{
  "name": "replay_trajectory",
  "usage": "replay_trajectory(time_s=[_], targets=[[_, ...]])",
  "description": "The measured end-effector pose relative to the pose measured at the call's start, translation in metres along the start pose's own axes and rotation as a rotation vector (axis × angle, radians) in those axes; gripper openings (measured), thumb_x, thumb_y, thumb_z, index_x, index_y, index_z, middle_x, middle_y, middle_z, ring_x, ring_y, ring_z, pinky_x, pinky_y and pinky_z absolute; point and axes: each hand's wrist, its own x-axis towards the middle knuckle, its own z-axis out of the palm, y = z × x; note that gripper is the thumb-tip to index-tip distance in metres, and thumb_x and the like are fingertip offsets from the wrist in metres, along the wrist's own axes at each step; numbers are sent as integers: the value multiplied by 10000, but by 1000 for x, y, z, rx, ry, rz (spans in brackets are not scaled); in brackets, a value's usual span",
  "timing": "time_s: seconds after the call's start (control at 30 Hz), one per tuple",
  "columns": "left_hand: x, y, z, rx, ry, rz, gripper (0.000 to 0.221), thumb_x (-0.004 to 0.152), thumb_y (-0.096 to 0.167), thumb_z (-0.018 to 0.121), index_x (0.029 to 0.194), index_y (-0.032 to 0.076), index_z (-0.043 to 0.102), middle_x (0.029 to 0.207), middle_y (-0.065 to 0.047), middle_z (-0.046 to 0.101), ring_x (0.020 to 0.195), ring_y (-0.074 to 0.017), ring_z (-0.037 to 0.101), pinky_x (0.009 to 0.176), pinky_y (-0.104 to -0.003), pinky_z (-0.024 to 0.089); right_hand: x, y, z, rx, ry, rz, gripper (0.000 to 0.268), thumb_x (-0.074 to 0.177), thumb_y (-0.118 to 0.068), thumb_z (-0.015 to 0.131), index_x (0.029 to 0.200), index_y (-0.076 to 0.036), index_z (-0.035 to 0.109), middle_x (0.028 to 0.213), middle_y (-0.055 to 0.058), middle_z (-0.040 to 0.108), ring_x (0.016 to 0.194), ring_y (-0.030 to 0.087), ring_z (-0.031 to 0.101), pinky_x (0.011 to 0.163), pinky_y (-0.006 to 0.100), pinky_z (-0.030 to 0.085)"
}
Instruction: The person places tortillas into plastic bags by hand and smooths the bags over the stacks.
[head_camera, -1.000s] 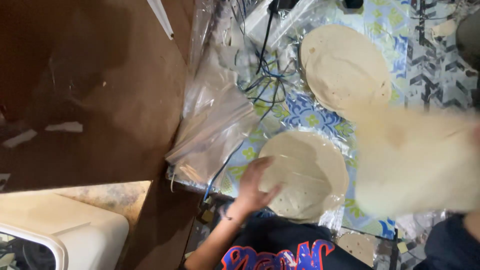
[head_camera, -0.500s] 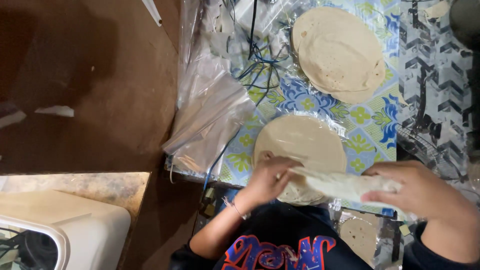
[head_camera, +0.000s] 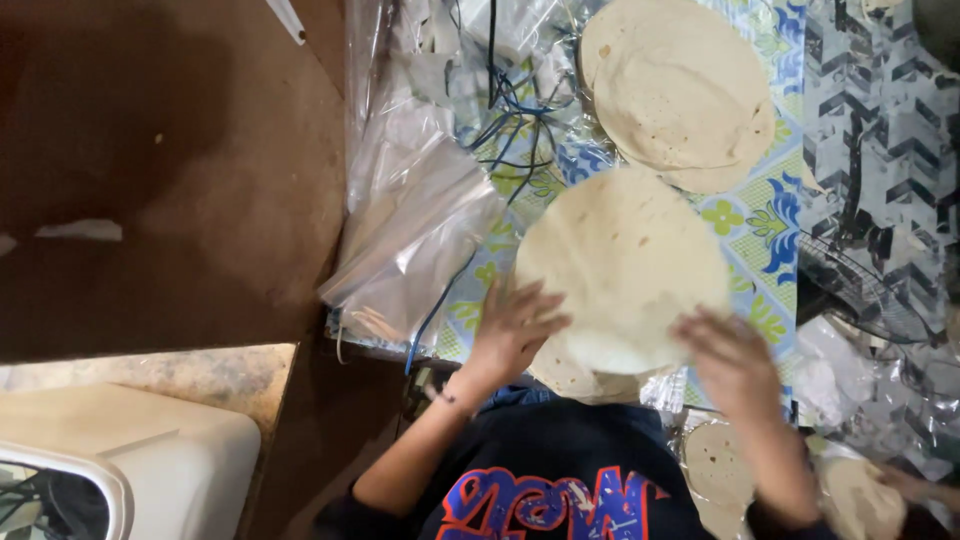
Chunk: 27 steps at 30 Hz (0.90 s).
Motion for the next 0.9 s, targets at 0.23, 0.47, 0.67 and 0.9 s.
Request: replay_trajectory(time_s=[0.23,0.47,0.67,0.9], targets=[[-57,-23,41,95,-278,-148,452,776,202,768,1222,264,741,1535,9,516,1479,-261,400,1141,-776,103,-59,2,68,266,-142,136,352,828,-14,692,1166,-98,747,1302,37,698,1285,244,634,1066,377,518],[-39,-12,19,177,-361,-93,374,801,353,745,1166,269,749,1520,-17,511,1466,-272,396,1122,-806,63,-54,22,56,151,-547,250,307,829,-259,701,1118,-279,802,1313,-68,694,1172,175,675,926,341,571],[-32,-53,25,217,-354,-108,407,865,434,713,1209,217,721,1546,-55,474,1505,-267,336,1151,-759,84,-41,1,40,-137,-849,332,368,848,-419,736,1198,-305,750,1454,-44,543,1286,210,586,949,363,553],[28,-158,-52,588,281,-468,440,905,246,676,1312,84,641,1375,-141,615,1289,-329,545,1059,-561,390,-15,-30,20,146,-349,345,435,855,-267,717,1271,-147,683,1428,75,607,1100,317,666,932,428,546]])
